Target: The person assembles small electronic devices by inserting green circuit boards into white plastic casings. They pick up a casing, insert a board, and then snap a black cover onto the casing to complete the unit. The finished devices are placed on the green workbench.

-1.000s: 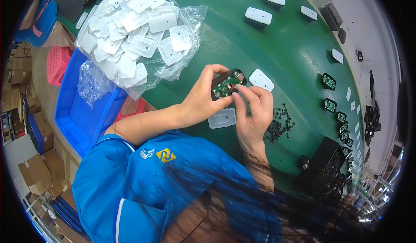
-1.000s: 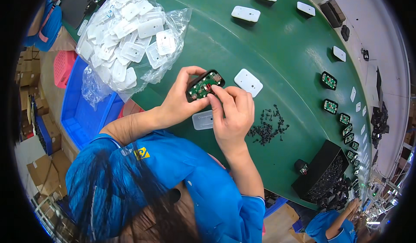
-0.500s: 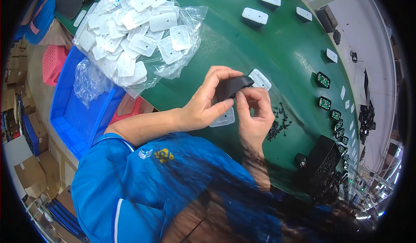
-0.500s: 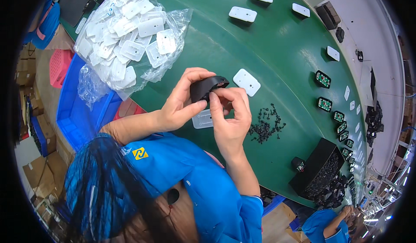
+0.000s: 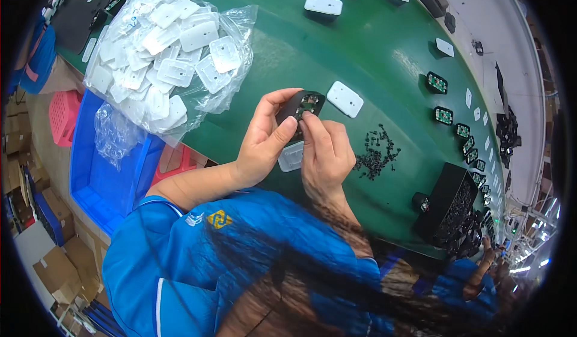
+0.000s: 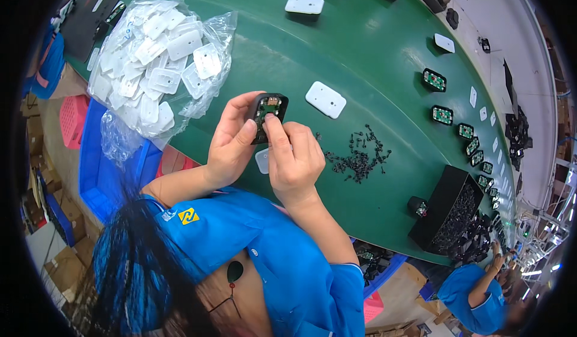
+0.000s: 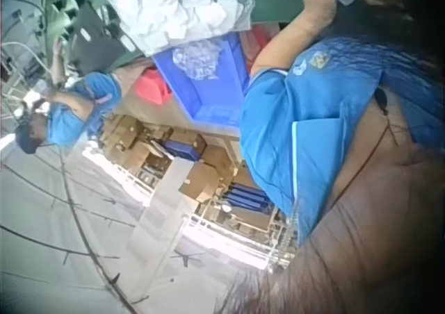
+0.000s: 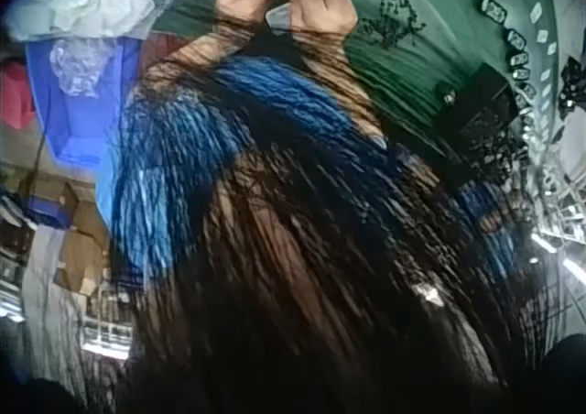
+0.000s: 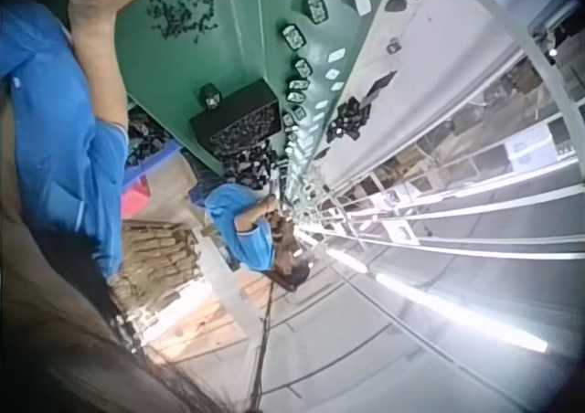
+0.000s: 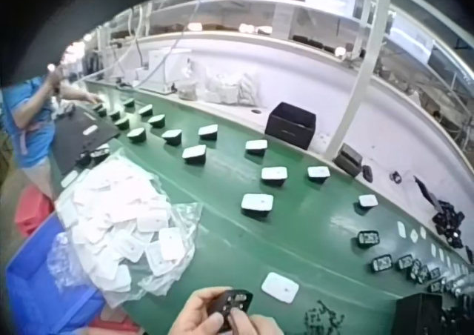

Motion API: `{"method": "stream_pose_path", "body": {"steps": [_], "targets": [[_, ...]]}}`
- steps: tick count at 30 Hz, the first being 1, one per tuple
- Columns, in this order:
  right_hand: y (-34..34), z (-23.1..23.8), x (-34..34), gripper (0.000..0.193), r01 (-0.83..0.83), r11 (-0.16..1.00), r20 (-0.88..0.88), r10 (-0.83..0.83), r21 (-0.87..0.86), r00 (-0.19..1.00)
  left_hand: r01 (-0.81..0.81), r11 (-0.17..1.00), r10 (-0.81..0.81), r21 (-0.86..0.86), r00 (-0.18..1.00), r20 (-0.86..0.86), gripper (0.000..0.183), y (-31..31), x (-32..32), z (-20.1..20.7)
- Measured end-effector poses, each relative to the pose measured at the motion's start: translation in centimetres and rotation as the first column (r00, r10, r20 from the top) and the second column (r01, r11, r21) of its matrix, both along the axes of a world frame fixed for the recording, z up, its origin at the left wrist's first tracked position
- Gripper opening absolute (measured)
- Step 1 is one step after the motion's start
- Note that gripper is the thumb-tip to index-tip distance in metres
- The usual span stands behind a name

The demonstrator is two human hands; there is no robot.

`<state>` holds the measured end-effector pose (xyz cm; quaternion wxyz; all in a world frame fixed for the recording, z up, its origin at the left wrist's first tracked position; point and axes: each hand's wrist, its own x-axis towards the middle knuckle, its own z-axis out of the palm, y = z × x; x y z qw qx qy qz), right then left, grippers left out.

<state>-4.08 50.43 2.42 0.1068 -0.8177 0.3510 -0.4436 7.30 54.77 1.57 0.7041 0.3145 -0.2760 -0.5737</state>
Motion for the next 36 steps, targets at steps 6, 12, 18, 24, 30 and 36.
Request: {"method": "stream_pose_path", "body": {"steps": [6,12,18,24,30,36], "targets": [[-0.2,0.3,-0.6,0.017,0.009,0.981,0.068,-0.022,0.192,0.997,-0.037,0.989,0.069,-0.14,0.97,0.232,0.043,-0.1,-0.6,-1.4],[-2.1,0.1,-2.5,0.019,-0.157,0.958,0.196,0.11,0.239,0.974,0.128,0.992,-0.128,-0.004,0.992,0.001,0.044,-0.8,-0.5,-0.3],[-2.0,1.7,-5.3,0.041,-0.305,0.681,0.444,-0.033,0.666,0.895,0.308,0.95,-0.295,0.046,0.937,-0.186,0.044,-1.1,-0.5,1.2],[-3.2,1.1,-6.8,0.038,-0.482,0.529,0.513,0.099,0.698,0.853,0.398,0.903,-0.366,0.159,0.909,-0.199,0.04,-1.7,1.0,0.0],[-5.0,0.2,-9.3,0.031,0.109,0.839,-0.042,-0.103,0.532,0.994,-0.046,0.978,-0.111,0.204,0.71,0.695,0.022,-1.8,3.9,-1.7],[-9.3,-0.2,-10.4,0.029,0.245,0.925,-0.224,-0.183,0.292,0.957,-0.068,0.997,-0.026,0.048,0.29,0.957,0.017,-3.0,4.3,-1.0]]}}
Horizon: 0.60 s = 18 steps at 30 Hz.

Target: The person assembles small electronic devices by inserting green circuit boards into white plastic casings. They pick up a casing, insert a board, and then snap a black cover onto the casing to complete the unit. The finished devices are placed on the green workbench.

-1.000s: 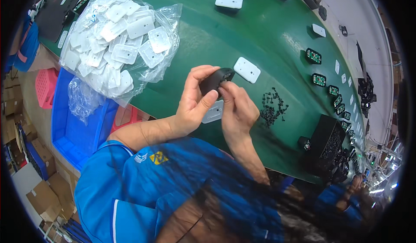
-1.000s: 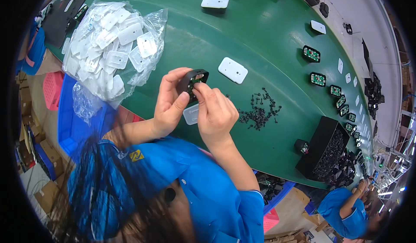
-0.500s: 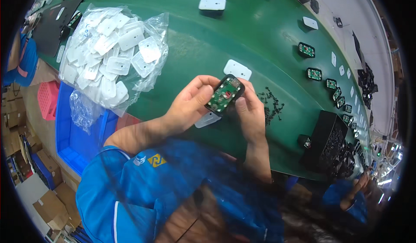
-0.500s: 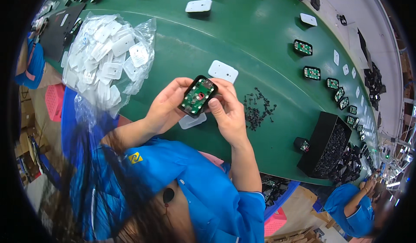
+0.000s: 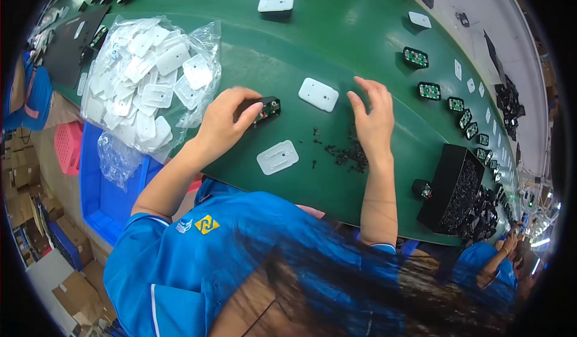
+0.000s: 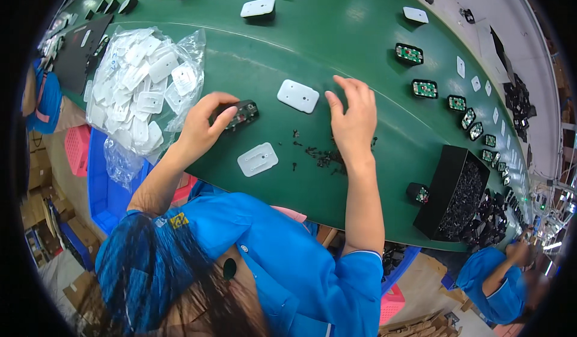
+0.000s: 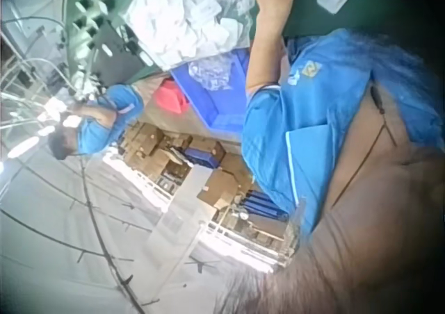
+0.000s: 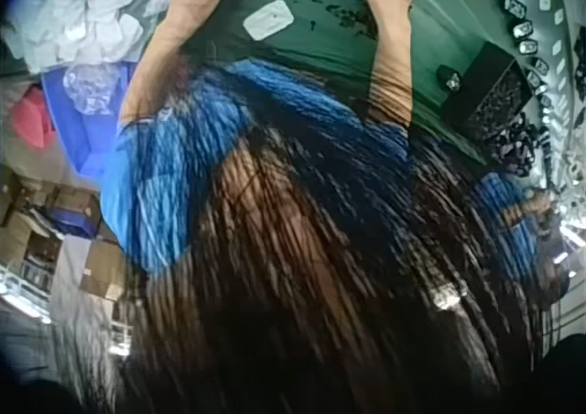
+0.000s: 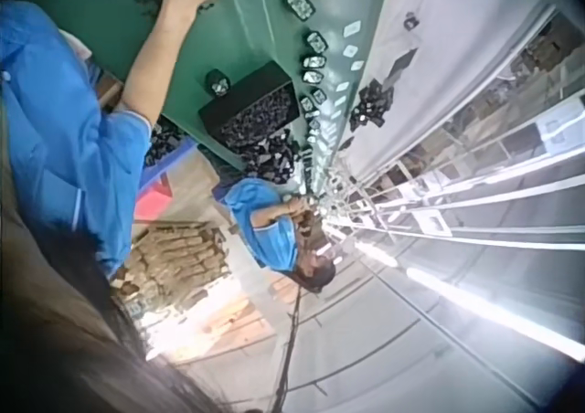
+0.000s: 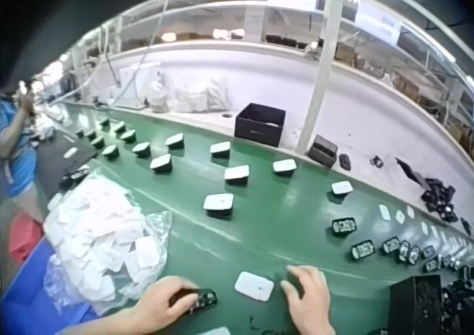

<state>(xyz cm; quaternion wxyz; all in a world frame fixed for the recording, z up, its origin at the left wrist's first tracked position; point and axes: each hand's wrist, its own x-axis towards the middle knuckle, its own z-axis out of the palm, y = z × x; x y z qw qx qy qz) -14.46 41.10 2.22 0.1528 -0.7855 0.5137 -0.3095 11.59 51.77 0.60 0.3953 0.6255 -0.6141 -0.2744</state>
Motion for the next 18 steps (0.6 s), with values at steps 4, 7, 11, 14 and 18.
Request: {"method": "stream_pose_path", "body": {"steps": [4,7,11,14,18], "targets": [[0.3,0.3,0.5,0.037,-0.21,0.977,-0.149,0.204,-0.028,0.968,0.04,0.998,-0.039,-0.053,0.999,0.023,0.014,-0.9,0.5,-0.4],[0.8,-0.6,1.6,0.04,-0.263,0.964,-0.211,0.249,-0.043,0.945,0.052,0.998,-0.05,-0.024,0.995,0.084,0.015,-1.4,0.6,-0.5],[0.2,-0.9,1.6,0.024,-0.233,0.972,-0.063,0.234,0.009,0.97,0.148,0.986,-0.114,-0.077,0.935,0.335,0.013,-2.6,0.8,0.2],[-1.4,0.1,0.9,0.022,-0.107,0.94,0.044,0.098,0.324,0.994,0.195,0.978,-0.142,-0.074,0.882,0.449,0.02,-4.0,0.4,1.0],[-3.1,2.1,0.5,0.028,-0.064,0.819,-0.115,0.157,0.571,0.981,0.306,0.944,-0.184,-0.123,0.799,0.573,0.056,-6.4,-2.0,2.1]]}}
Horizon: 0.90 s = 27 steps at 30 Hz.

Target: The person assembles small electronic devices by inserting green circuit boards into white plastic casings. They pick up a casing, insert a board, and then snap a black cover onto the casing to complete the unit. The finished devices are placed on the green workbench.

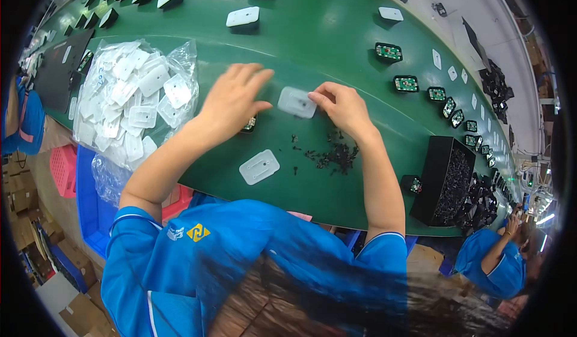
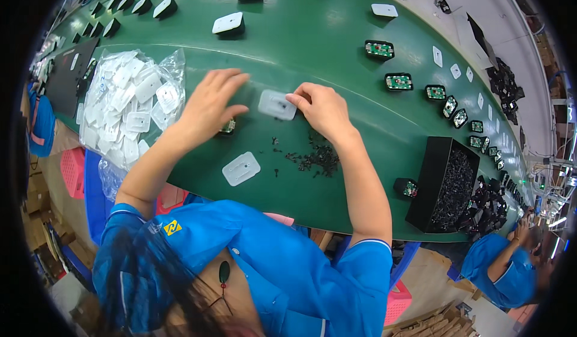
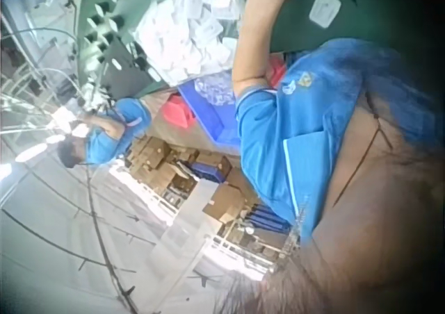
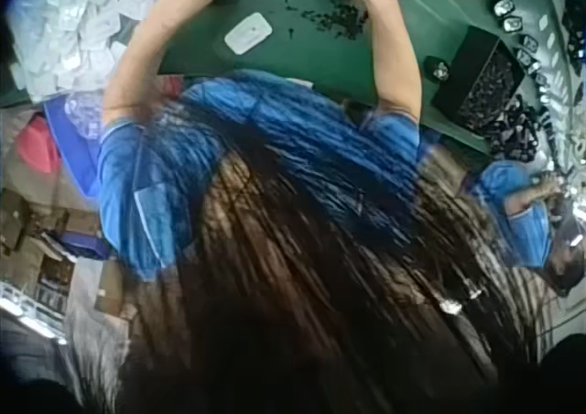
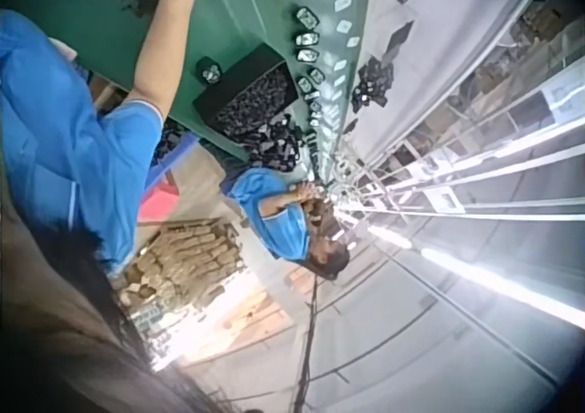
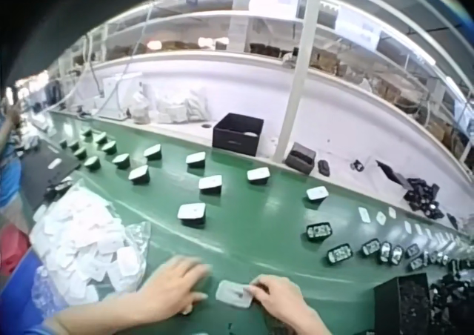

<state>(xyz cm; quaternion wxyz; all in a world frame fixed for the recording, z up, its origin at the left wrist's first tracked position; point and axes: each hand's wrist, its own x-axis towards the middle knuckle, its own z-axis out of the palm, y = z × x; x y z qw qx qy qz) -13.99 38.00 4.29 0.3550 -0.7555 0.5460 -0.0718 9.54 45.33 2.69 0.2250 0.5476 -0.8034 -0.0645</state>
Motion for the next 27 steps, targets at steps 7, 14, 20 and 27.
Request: {"method": "stream_pose_path", "body": {"steps": [7,14,20,27], "targets": [[-10.3,0.1,-7.6,0.053,-0.122,0.641,-0.298,-0.173,-0.758,0.939,0.218,0.975,-0.22,0.046,0.974,0.051,0.068,-3.3,-2.9,-0.7],[-15.6,-3.1,-11.1,0.053,-0.199,0.771,-0.392,-0.071,-0.605,0.917,0.267,0.951,-0.286,0.155,0.951,0.117,0.054,-2.7,-3.4,-0.5],[-12.6,-1.2,-7.3,0.046,0.102,0.942,0.221,-0.031,-0.319,0.975,0.304,0.94,-0.319,0.157,0.944,0.082,0.046,-3.0,-2.8,-0.8],[-9.9,-1.9,-5.9,0.04,0.056,0.97,0.152,-0.02,-0.236,0.988,0.275,0.961,-0.277,0.038,0.958,0.07,0.048,-6.1,-2.0,-0.4]]}}
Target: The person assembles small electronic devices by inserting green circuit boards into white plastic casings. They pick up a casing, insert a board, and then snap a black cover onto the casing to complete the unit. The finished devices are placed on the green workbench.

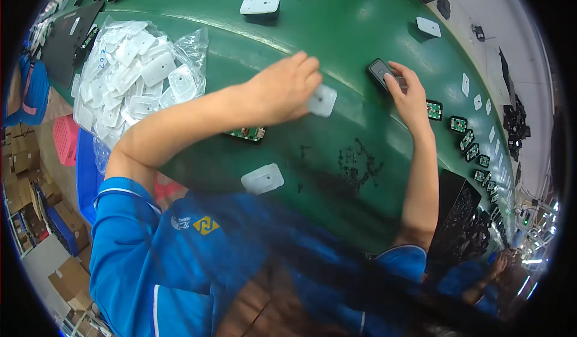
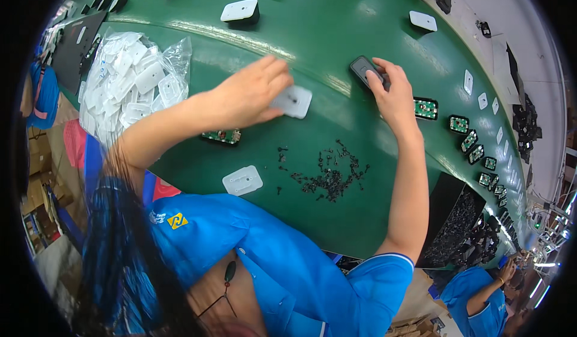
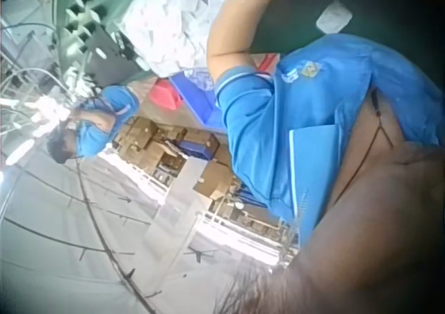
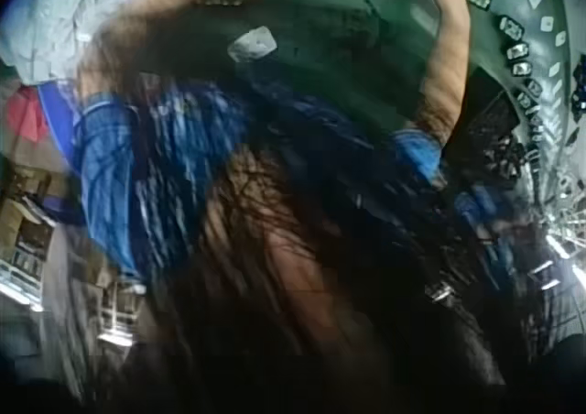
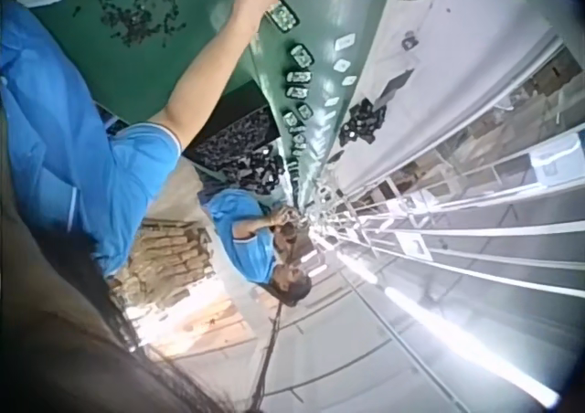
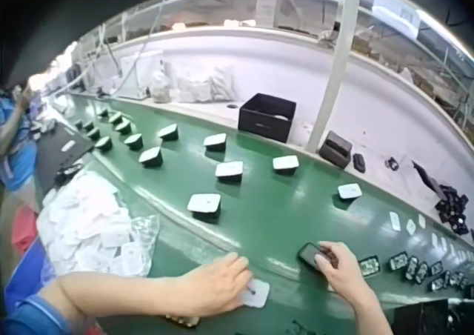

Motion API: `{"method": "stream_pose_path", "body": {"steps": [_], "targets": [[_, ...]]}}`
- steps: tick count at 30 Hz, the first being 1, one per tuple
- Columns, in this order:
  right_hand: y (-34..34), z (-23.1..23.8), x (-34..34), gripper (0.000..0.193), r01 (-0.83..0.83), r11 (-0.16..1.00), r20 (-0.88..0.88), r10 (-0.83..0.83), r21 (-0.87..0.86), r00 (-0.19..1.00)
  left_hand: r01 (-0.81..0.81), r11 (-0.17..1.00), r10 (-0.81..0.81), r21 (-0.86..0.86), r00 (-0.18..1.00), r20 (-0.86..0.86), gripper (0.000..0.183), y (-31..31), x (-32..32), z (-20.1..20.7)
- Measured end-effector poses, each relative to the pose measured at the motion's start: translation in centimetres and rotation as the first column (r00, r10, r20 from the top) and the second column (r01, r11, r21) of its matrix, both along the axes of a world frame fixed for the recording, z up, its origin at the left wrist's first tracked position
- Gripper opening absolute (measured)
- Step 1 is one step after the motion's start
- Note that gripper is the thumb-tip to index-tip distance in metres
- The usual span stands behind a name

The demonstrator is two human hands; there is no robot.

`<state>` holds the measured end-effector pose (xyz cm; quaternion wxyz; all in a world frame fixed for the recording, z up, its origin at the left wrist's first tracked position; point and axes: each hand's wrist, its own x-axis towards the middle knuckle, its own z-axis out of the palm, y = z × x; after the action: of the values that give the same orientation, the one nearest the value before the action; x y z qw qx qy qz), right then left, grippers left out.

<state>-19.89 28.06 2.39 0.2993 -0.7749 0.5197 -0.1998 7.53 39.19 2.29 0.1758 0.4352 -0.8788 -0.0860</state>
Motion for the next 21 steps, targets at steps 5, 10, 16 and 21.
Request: {"method": "stream_pose_path", "body": {"steps": [5,10,16,21], "targets": [[1.2,0.5,0.7,0.041,-0.139,0.926,-0.278,0.038,-0.352,0.96,-0.093,0.988,0.087,-0.122,0.995,-0.049,0.045,-7.6,-0.1,-2.2],[1.2,0.9,2.3,0.04,-0.136,0.918,-0.223,0.054,-0.373,0.973,-0.049,0.996,0.046,-0.079,0.998,-0.046,0.043,-9.9,-0.3,-3.6],[0.5,1.7,6.0,0.037,-0.267,0.872,-0.177,0.212,-0.411,0.961,-0.052,0.998,0.036,-0.045,0.95,-0.311,0.048,-8.6,1.1,-3.2],[-0.1,1.6,8.1,0.038,-0.358,0.848,-0.239,0.282,-0.392,0.929,-0.009,1.0,0.001,-0.024,0.946,-0.323,0.053,-7.1,2.2,-3.1]]}}
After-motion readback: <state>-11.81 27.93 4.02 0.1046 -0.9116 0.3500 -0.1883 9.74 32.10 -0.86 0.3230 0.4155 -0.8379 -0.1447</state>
